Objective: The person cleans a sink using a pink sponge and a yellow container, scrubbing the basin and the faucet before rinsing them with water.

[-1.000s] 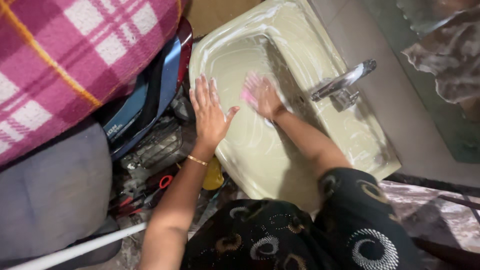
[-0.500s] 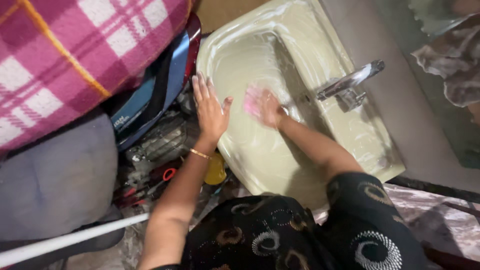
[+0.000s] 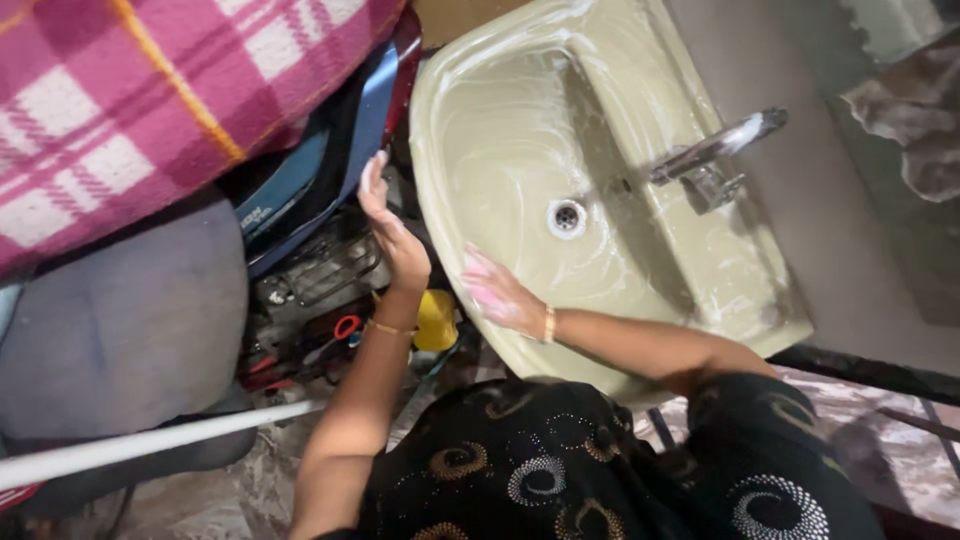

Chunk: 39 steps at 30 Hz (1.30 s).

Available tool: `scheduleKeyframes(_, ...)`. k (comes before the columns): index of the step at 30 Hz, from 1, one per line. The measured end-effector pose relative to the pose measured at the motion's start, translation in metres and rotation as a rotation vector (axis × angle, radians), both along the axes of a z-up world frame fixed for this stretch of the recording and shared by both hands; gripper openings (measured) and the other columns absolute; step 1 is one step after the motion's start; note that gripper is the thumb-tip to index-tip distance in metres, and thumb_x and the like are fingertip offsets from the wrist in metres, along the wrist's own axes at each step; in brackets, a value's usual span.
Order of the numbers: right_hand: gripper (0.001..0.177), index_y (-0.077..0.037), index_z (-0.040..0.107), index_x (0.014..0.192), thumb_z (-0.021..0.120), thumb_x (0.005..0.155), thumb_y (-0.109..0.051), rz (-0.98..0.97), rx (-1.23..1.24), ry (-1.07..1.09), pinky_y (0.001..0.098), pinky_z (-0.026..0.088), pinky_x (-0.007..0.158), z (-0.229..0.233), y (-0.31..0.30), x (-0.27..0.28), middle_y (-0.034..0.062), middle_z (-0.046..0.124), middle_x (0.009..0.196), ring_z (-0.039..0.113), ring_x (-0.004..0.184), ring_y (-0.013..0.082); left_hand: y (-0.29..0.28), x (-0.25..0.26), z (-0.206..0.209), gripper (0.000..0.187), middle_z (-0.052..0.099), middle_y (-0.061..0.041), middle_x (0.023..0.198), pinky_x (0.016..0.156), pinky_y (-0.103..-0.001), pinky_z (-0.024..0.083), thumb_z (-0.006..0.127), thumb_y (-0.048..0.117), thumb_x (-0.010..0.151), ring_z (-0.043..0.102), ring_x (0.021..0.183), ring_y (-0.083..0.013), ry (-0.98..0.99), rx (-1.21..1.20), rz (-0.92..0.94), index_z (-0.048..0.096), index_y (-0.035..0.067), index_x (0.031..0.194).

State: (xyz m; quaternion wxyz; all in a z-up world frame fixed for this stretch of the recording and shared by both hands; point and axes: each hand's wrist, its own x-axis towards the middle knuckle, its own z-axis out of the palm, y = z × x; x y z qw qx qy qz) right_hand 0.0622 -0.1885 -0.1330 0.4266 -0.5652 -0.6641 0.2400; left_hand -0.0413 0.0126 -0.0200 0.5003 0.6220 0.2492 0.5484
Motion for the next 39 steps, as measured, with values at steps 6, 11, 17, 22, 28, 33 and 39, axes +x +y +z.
scheduleKeyframes(6, 0.062, -0.013, 0.039, 0.159, 0.052, 0.106, -0.043, -0.516, -0.29, -0.652, 0.0611, 0.009, 0.123, -0.029, 0.088, 0.124, 0.0176, 0.023, 0.17, 0.023, 0.154, 0.0354, -0.012, -0.001, -0.005, 0.088, 0.046, -0.02, 0.16, 0.132, -0.046, 0.027, 0.023, 0.07, 0.107, 0.041, 0.153, -0.033, 0.093, 0.015, -0.093, 0.038, -0.003, 0.155)
scheduleKeyframes(11, 0.059, -0.017, 0.032, 0.167, 0.048, 0.112, -0.028, -0.765, 0.131, -0.494, 0.0476, 0.01, 0.135, -0.042, 0.229, 0.077, 0.0092, 0.025, 0.178, 0.013, 0.168, 0.035, -0.028, 0.0, -0.003, 0.092, 0.036, -0.021, 0.165, 0.132, -0.047, 0.025, 0.025, 0.072, 0.106, 0.036, 0.156, -0.0336, 0.044, 0.029, -0.265, 0.028, -0.004, 0.159)
scheduleKeyframes(17, 0.061, -0.002, 0.04, 0.156, 0.058, 0.102, -0.025, -0.059, -0.135, -0.584, 0.049, 0.027, 0.133, -0.037, 0.022, 0.051, 0.0189, 0.03, 0.169, 0.03, 0.161, 0.0349, -0.018, 0.015, 0.008, 0.09, 0.045, -0.024, 0.16, 0.133, -0.047, 0.026, 0.021, 0.07, 0.108, 0.038, 0.155, -0.0358, 0.261, 0.186, -0.362, 0.04, -0.004, 0.154)
scheduleKeyframes(22, 0.059, -0.002, 0.05, 0.156, 0.069, 0.109, -0.032, -0.497, 0.08, -0.924, 0.0533, 0.022, 0.132, -0.021, 0.032, 0.186, 0.0209, 0.034, 0.17, 0.023, 0.16, 0.0349, -0.02, 0.028, 0.014, 0.088, 0.045, -0.027, 0.155, 0.127, -0.052, 0.016, 0.053, 0.057, 0.098, 0.036, 0.15, -0.0385, 0.986, 0.615, -0.375, 0.034, -0.009, 0.153)
scheduleKeyframes(28, 0.063, -0.008, 0.04, 0.157, 0.062, 0.104, -0.034, -0.614, 0.054, -0.278, 0.0526, 0.015, 0.129, -0.072, 0.162, 0.073, 0.0196, 0.028, 0.169, 0.018, 0.16, 0.0342, -0.024, 0.032, 0.029, 0.095, 0.037, -0.025, 0.16, 0.125, -0.051, 0.015, 0.069, 0.046, 0.086, 0.029, 0.152, -0.0365, 1.079, 0.623, -0.381, 0.03, -0.006, 0.155)
scheduleKeyframes(33, 0.056, -0.013, 0.042, 0.154, 0.056, 0.103, -0.03, -0.061, -0.14, -0.396, 0.0448, 0.019, 0.134, -0.042, 0.012, 0.058, 0.017, 0.032, 0.168, 0.021, 0.161, 0.0314, -0.025, 0.034, 0.029, 0.098, 0.026, -0.025, 0.165, 0.125, -0.053, 0.017, 0.062, 0.061, 0.093, 0.022, 0.154, -0.0373, 0.983, 0.689, -0.411, 0.028, -0.002, 0.159)
scheduleKeyframes(39, 0.068, -0.007, 0.042, 0.158, 0.065, 0.104, -0.042, -0.586, -0.097, -0.713, 0.057, 0.014, 0.128, -0.017, 0.071, 0.182, 0.0167, 0.028, 0.169, 0.022, 0.158, 0.0364, -0.024, 0.036, 0.016, 0.099, 0.026, -0.021, 0.168, 0.126, -0.051, 0.02, 0.056, 0.065, 0.093, 0.022, 0.157, -0.0357, 1.033, 0.615, -0.451, 0.027, 0.0, 0.161)
